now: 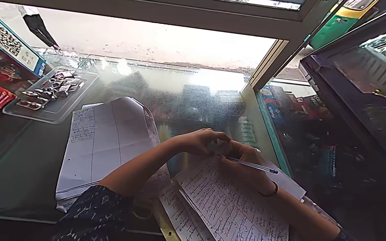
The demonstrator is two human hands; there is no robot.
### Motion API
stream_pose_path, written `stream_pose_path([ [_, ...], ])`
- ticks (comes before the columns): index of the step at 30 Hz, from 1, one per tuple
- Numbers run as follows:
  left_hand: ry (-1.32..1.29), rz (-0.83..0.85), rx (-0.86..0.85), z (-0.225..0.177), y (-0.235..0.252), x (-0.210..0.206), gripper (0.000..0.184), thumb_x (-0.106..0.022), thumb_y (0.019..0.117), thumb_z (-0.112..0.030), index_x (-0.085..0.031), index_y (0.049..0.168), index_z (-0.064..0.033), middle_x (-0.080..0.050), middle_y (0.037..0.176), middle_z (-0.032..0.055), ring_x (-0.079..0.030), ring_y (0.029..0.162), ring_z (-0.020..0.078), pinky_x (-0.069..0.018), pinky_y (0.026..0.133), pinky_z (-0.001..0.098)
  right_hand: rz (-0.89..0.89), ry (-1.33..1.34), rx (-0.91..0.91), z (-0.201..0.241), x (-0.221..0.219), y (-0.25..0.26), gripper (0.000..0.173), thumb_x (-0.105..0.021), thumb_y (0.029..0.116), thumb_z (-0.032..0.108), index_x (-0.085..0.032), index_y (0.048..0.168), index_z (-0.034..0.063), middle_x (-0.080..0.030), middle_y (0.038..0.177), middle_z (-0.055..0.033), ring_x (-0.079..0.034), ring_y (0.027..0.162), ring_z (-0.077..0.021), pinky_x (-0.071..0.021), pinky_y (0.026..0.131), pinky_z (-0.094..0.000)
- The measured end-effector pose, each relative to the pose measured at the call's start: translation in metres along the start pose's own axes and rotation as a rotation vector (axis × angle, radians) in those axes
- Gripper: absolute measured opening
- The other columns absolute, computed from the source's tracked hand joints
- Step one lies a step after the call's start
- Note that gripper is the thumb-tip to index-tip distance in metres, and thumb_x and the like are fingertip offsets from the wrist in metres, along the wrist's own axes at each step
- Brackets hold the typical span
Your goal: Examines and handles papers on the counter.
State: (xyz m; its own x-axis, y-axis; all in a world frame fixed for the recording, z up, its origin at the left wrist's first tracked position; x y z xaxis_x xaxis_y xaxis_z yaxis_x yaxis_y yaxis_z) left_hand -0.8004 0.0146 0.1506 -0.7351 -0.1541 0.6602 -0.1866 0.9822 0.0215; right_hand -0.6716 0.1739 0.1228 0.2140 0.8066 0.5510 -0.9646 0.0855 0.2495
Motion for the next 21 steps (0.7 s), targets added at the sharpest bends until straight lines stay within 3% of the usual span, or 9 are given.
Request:
stream_pose_path([
  [21,-0.019,-0.01,-0.038,-0.0003,-0.0001,0.0002,0.048,-0.069,0.0882,0.005,-0.06,0.135,-0.002,-0.068,0.109,0.0212,-0.062,0.096,0.0297,-0.0485,0.086,0.0455,-0.032,0.012,-0.017,-0.0024,0.0014,-0.0019,0.006,-0.069,0.0776,0.017,-0.064,0.077,0.0155,-0.059,0.064,0.0134,-0.053,0.056,0.0089,-0.0422,0.051,-0.0103],
])
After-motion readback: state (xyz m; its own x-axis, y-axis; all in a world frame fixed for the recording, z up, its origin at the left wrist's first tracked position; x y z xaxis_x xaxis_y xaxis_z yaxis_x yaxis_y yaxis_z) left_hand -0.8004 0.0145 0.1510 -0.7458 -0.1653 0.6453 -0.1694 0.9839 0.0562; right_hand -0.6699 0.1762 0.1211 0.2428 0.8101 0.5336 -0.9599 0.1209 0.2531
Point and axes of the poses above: each hand's wrist, its own y-axis towards the middle knuckle, its own x-axis out of the back of the hand, z = x × y, the point moved 1 cm from there along y, towards the middle knuckle
